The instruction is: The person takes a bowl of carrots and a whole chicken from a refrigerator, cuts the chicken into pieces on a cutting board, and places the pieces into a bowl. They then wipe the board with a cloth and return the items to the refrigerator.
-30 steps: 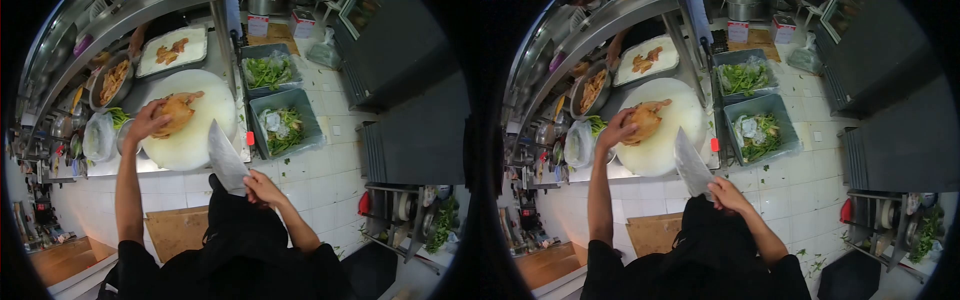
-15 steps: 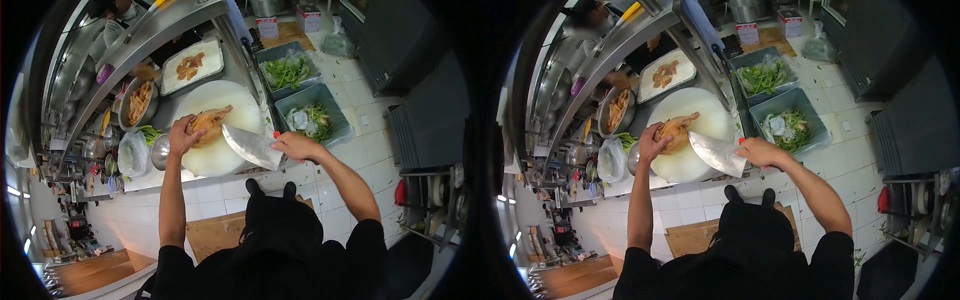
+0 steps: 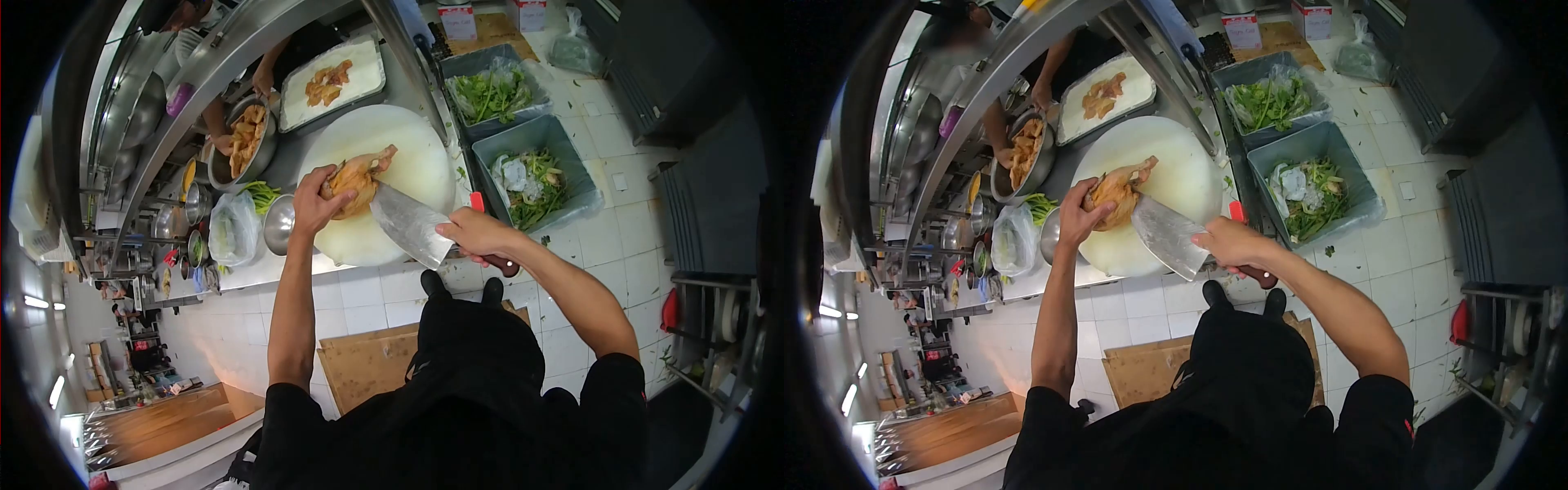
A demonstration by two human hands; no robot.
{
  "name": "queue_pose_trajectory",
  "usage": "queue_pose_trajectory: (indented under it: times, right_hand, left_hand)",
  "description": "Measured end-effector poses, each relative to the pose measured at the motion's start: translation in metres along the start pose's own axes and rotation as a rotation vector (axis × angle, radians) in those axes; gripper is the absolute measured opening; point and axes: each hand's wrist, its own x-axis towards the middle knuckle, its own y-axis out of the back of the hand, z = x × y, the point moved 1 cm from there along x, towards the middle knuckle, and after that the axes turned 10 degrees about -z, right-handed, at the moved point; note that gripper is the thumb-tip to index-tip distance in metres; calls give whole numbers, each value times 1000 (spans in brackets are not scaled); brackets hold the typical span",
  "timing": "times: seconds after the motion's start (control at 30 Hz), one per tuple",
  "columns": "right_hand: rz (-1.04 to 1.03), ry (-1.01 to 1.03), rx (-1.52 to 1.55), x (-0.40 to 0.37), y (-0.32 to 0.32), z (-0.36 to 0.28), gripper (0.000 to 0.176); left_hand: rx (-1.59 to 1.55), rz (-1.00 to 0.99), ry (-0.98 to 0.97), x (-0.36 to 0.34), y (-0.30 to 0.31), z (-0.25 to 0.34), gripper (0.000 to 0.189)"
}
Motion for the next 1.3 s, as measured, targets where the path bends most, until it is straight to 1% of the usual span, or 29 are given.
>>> queue_pose_trajectory:
  times: [0.03, 0.1, 0.17, 0.2, 0.23, 0.3, 0.37, 0.4, 0.43, 0.47, 0.5, 0.57, 0.6, 0.63, 0.67, 0.73, 0.8, 0.93, 1.03, 1.1, 1.27, 1.3]
  right_hand:
    - [-1, 19, 73, 2, -6, 1, 34]
    - [26, -5, 66, 15, -20, 4, 34]
    - [132, -5, 39, 24, -30, 3, 36]
    - [126, -2, -42, 28, -35, -1, 37]
    - [119, -2, -41, 31, -40, -3, 37]
    - [182, 50, 13, 31, -50, -9, 38]
    - [152, 56, 23, 35, -44, -2, 36]
    - [102, 82, 113, 37, -40, 2, 34]
    - [49, 103, 208, 36, -39, 2, 33]
    - [46, 114, 187, 32, -35, 0, 31]
    - [44, 111, 182, 34, -35, 1, 31]
    - [70, 97, 183, 42, -37, 3, 31]
    - [91, 132, 149, 47, -43, 4, 30]
    - [87, 128, 143, 51, -48, 0, 30]
    - [126, 105, 160, 55, -54, -5, 30]
    - [156, 85, 188, 65, -73, -14, 30]
    - [279, 113, 184, 76, -83, -22, 31]
    - [220, 133, 241, 79, -83, -13, 33]
    - [249, 125, 244, 83, -85, -15, 33]
    - [340, 129, 271, 89, -99, -24, 33]
    - [329, 118, 306, 95, -105, -25, 34]
    - [339, 101, 318, 98, -110, -24, 34]
  left_hand:
    - [-4, 0, -9, 0, 0, 0, 63]
    - [-7, 1, -17, -1, -1, 1, 64]
    - [19, 23, 34, -4, -1, 3, 65]
    - [22, 23, 39, -4, -2, 3, 65]
    - [22, 46, 30, -4, -2, 3, 65]
    - [24, 70, 26, -7, -2, 3, 65]
    - [-69, -37, 46, -2, 0, 0, 61]
    - [-67, -32, 47, 2, 5, 2, 61]
    - [-11, -111, 67, 6, 9, 8, 59]
    - [42, -189, 87, 6, 10, 13, 57]
    - [38, -185, 90, 4, 8, 12, 57]
    - [110, -79, 1, 5, 5, 13, 53]
    - [105, -73, 1, 7, 5, 14, 53]
    - [109, -98, 38, 7, 6, 14, 54]
    - [117, -123, 74, 6, 6, 14, 55]
    - [119, -112, 79, 1, 3, 15, 54]
    - [128, -91, 73, 2, 3, 13, 54]
    - [105, -44, 96, 0, 0, 10, 54]
    - [109, -7, 125, -1, -6, 12, 56]
    - [108, 22, 154, -3, -8, 10, 57]
    - [47, 37, 259, -1, -8, 8, 56]
    - [49, 36, 250, -5, -8, 5, 56]
